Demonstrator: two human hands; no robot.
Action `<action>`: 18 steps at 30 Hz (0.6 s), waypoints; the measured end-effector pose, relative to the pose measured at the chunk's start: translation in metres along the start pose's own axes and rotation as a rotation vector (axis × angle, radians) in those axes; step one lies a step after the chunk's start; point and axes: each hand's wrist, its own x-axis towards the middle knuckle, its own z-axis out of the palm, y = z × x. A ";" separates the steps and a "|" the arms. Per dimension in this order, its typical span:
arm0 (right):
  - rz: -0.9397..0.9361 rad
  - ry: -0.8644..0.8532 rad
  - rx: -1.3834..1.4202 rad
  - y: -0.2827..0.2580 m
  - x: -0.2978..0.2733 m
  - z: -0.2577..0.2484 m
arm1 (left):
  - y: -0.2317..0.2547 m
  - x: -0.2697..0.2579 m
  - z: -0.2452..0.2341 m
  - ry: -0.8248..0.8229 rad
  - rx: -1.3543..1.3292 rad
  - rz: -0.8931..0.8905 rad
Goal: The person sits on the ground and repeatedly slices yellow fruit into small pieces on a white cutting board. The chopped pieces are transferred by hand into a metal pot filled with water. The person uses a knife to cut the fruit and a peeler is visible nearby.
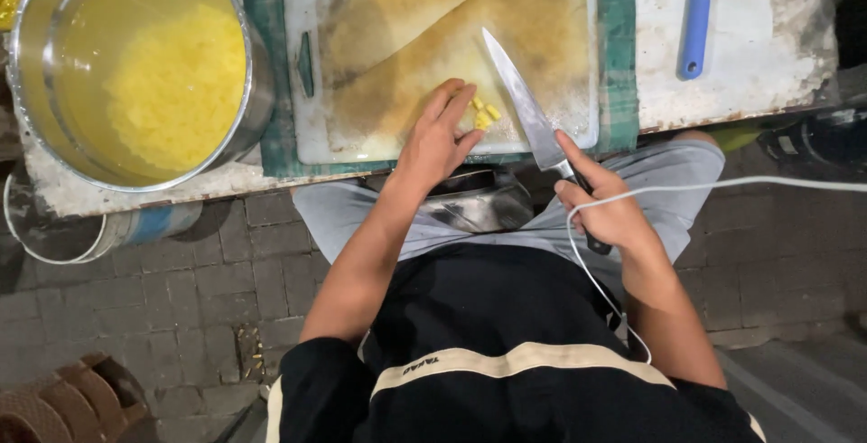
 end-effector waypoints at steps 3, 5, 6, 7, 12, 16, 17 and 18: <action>0.038 -0.047 0.051 0.017 0.001 -0.003 | -0.013 0.010 -0.002 -0.164 0.100 -0.013; 0.034 -0.075 0.105 0.025 0.004 0.002 | -0.015 0.012 -0.002 -0.194 0.078 -0.023; 0.026 -0.100 0.157 0.029 0.006 0.004 | -0.016 0.014 -0.001 -0.222 0.056 -0.028; 0.024 -0.096 0.160 0.038 0.010 0.008 | -0.013 0.016 -0.001 -0.224 0.057 -0.024; 0.006 -0.172 0.314 0.056 0.023 0.028 | -0.018 0.009 0.014 -0.185 0.034 0.010; -0.037 -0.156 0.305 0.039 0.017 0.041 | -0.024 0.002 0.027 -0.096 -0.018 -0.012; -0.030 -0.164 0.323 0.033 0.016 0.043 | -0.020 0.001 0.026 -0.059 -0.057 -0.034; -0.023 -0.173 0.341 0.026 0.014 0.045 | -0.016 0.000 0.026 -0.023 -0.097 -0.057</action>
